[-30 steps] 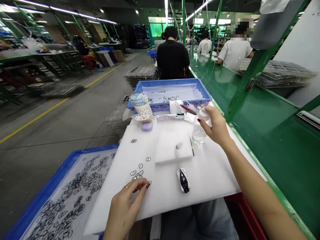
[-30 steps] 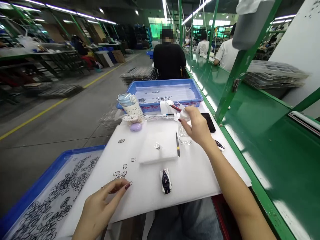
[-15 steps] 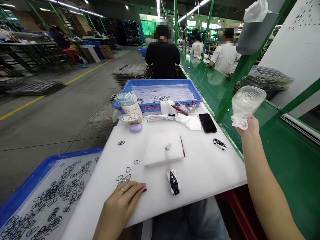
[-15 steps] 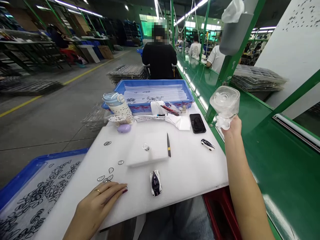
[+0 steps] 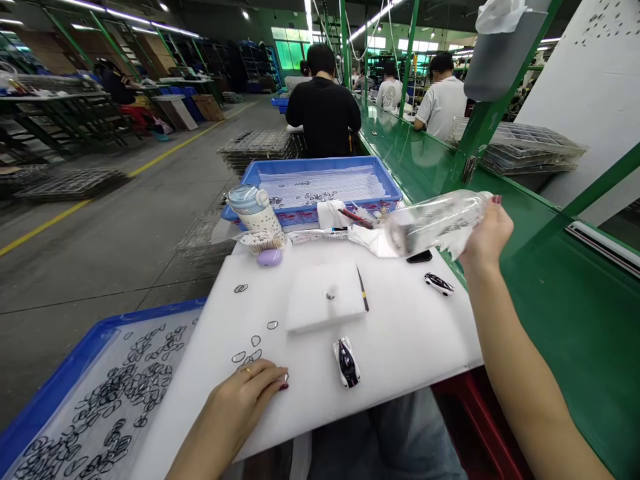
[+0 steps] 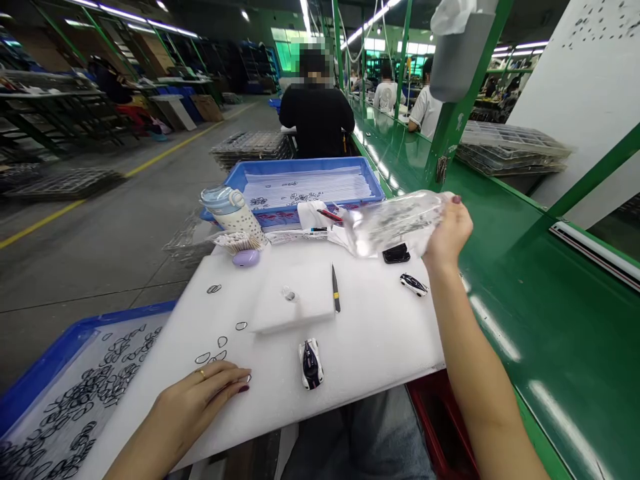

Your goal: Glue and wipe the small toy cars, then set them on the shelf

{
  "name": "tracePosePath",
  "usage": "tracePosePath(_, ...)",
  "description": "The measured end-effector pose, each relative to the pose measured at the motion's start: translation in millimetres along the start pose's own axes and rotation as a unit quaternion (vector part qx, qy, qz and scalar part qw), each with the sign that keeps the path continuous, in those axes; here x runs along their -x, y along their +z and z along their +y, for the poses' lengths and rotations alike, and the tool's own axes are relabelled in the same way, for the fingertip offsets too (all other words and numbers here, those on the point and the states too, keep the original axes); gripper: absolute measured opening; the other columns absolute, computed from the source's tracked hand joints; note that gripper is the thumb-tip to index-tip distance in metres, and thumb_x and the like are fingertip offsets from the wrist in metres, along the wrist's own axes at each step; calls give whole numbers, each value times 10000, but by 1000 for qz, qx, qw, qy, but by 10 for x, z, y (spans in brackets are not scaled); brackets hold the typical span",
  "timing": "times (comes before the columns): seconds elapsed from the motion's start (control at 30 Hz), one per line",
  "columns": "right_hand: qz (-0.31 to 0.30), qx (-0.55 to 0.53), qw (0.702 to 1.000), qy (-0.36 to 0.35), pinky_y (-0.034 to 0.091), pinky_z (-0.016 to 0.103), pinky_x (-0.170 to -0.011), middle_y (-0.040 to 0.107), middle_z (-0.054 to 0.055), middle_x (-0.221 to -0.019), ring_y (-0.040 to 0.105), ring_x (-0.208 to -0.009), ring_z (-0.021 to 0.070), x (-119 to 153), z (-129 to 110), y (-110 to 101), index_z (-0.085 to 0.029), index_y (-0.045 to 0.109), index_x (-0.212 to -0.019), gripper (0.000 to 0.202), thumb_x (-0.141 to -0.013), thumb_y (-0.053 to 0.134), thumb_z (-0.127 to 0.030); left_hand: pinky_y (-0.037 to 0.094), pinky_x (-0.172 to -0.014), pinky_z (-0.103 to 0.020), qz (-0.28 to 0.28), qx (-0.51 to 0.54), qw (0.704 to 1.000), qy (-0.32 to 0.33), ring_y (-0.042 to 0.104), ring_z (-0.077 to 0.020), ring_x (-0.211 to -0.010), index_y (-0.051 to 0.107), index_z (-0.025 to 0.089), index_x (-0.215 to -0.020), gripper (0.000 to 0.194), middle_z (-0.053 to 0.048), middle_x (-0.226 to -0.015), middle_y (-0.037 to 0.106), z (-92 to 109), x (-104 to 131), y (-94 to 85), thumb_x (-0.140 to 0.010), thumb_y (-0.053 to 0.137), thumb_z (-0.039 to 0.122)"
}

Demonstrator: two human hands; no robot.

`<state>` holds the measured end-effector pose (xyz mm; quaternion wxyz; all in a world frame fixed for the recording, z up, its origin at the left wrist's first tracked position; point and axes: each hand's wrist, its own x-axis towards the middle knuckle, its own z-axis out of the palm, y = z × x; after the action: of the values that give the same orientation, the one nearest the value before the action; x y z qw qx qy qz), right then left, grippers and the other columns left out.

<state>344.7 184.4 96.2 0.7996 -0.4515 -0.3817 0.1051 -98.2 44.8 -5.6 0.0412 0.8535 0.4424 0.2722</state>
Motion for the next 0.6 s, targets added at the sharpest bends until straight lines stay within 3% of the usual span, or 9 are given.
tracePosePath(0.07, -8, 48, 996, -78, 520, 457, -950, 659, 82, -1007, 653, -963, 244, 194, -60, 155, -210, 582, -1067, 462, -855, 596, -620, 595, -605, -215, 1, 6, 1000, 6, 740, -163, -652, 765, 253, -825, 362, -9, -801, 767, 33, -37, -35, -968, 510, 467)
tracePosePath(0.1, -44, 76, 988, -126, 496, 467, -995, 662, 102, -1069, 642, -1031, 265, 309, -84, 238, -212, 578, -1112, 479, -844, 628, -605, 603, -620, -214, 3, 13, 1000, 5, 744, -168, -663, 768, 255, -838, 338, -10, -809, 769, 43, -41, -58, -956, 531, 466)
tracePosePath(0.23, -300, 195, 894, -270, 463, 488, -1056, 640, 199, -1219, 580, -1215, 315, 730, -84, 568, -183, 557, -1156, 409, -953, 473, -529, 632, -683, -229, 6, 80, 995, -66, 746, -186, -691, 782, 267, -876, 249, -19, -863, 779, 32, 54, -144, -859, 664, 486)
tracePosePath(0.3, -337, 216, 886, -235, 487, 481, -1018, 647, 200, -1216, 591, -1201, 305, 794, -59, 700, -183, 548, -1126, 369, -983, 404, -491, 641, -679, -245, 4, 135, 981, -141, 740, -195, -685, 790, 264, -872, 232, -28, -888, 784, 47, 126, -143, -798, 734, 478)
tracePosePath(0.37, -317, 192, 915, -156, 524, 445, -939, 680, 163, -1155, 639, -1095, 278, 720, -72, 773, -205, 547, -1013, 330, -972, 422, -507, 649, -694, -264, 24, 217, 950, -223, 745, -213, -710, 795, 244, -837, 235, -42, -878, 786, 142, 165, -85, -742, 790, 460)
tracePosePath(0.43, -268, 121, 953, -68, 551, 403, -838, 710, 114, -1047, 671, -923, 235, 588, -155, 754, -224, 511, -884, 338, -961, 423, -541, 652, -708, -274, 74, 332, 890, -303, 752, -226, -729, 791, 218, -779, 262, -54, -818, 781, 346, 147, 24, -682, 840, 456)
tracePosePath(0.5, -210, 34, 977, -7, 556, 383, -767, 700, 68, -879, 657, -764, 197, 543, -308, 635, -234, 457, -789, 389, -985, 335, -548, 643, -662, -248, 114, 453, 799, -379, 738, -200, -673, 792, 203, -773, 321, -56, -757, 772, 631, 72, 153, -615, 894, 463)
tracePosePath(0.57, -189, -27, 981, 29, 553, 367, -703, 576, 1, -636, 589, -590, 165, 700, -498, 430, -244, 405, -720, 426, -1008, 272, -529, 620, -608, -219, 136, 565, 698, -418, 698, -159, -611, 778, 181, -713, 374, -62, -705, 749, 916, -40, 274, -562, 923, 491)
tracePosePath(0.6, -213, -43, 975, 46, 546, 344, -653, 463, -37, -536, 518, -493, 142, 857, -591, 305, -246, 376, -684, 429, -1010, 312, -517, 597, -570, -193, 142, 615, 652, -419, 674, -135, -590, 772, 177, -703, 391, -58, -693, 736, 1031, -98, 327, -545, 933, 497)
